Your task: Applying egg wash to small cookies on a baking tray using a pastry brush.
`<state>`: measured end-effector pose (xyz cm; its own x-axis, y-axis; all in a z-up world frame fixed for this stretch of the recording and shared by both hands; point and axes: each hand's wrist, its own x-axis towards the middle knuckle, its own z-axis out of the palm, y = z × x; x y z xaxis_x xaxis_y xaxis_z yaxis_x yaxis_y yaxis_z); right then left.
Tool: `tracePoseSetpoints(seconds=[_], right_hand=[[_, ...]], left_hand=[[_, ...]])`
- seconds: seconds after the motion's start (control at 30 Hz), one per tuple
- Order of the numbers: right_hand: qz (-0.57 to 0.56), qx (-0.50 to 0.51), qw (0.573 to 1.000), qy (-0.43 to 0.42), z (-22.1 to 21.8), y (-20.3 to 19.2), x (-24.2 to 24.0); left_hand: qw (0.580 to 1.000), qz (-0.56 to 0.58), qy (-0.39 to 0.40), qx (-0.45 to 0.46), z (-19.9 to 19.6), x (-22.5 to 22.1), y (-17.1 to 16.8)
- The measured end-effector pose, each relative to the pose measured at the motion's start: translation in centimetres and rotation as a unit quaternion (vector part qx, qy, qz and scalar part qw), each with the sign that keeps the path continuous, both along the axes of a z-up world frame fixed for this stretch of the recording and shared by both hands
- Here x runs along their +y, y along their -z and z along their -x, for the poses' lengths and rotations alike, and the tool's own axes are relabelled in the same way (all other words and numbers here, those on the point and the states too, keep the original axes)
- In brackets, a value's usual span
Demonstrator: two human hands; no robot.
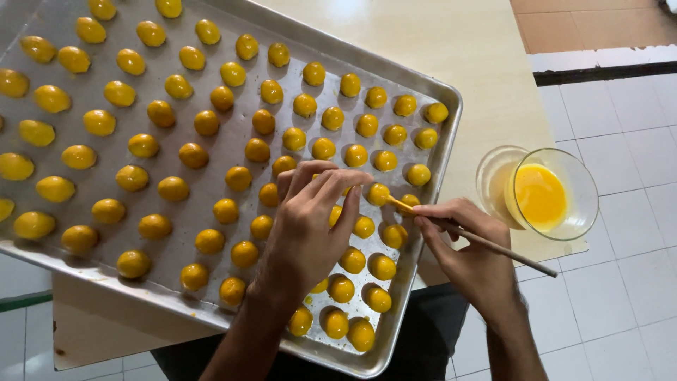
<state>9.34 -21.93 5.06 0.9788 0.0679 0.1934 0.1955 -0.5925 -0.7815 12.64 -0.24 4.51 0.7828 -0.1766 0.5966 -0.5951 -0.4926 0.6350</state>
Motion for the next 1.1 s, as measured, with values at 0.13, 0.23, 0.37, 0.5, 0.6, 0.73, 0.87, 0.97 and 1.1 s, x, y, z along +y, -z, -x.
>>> tracePoseSetpoints(seconds=[0.13,0.23,0.37,0.5,0.6,0.73,0.87,0.97,1.1], right_hand=[[0.007,-0.034,0.999,-0.042,-0.1,-0.3,0.4],[0.001,-0.005,0.999,-0.042,0.1,-0.3,0.4],[0.015,0.004,0.999,-0.045,0.6,-1.0,0.2],[-0.006,-0.005,0.999,-0.044,1.5,-1.3,0.6],[-0.023,0.010,0.998,-0.057,2.0,-1.1,1.0],[0.001,0.001,0.996,-0.085,1.9,-0.3,0.9],[-0.007,0.022,0.997,-0.075,2.3,-0.6,0.2],[-0.025,0.021,0.998,-0.046,3.0,-0.9,-0.4],[-0.029,0.029,0.999,-0.026,3.8,-0.3,-1.1]], left_hand=[[1.000,0.000,-0.006,0.000,0.0,0.0,0.1],[1.000,-0.004,-0.007,-0.004,0.0,0.0,0.4],[1.000,0.005,0.003,-0.006,-0.1,0.1,0.4],[1.000,0.002,-0.005,0.003,0.0,0.1,0.5],[1.000,0.001,-0.009,-0.001,0.0,0.1,0.5],[1.000,0.001,-0.003,0.012,0.0,0.2,0.4],[1.000,-0.002,-0.013,0.006,-0.1,0.1,0.9],[1.000,0.000,-0.011,0.007,-0.1,0.1,0.8],[1.000,0.000,-0.015,0.000,0.0,0.0,1.0]])
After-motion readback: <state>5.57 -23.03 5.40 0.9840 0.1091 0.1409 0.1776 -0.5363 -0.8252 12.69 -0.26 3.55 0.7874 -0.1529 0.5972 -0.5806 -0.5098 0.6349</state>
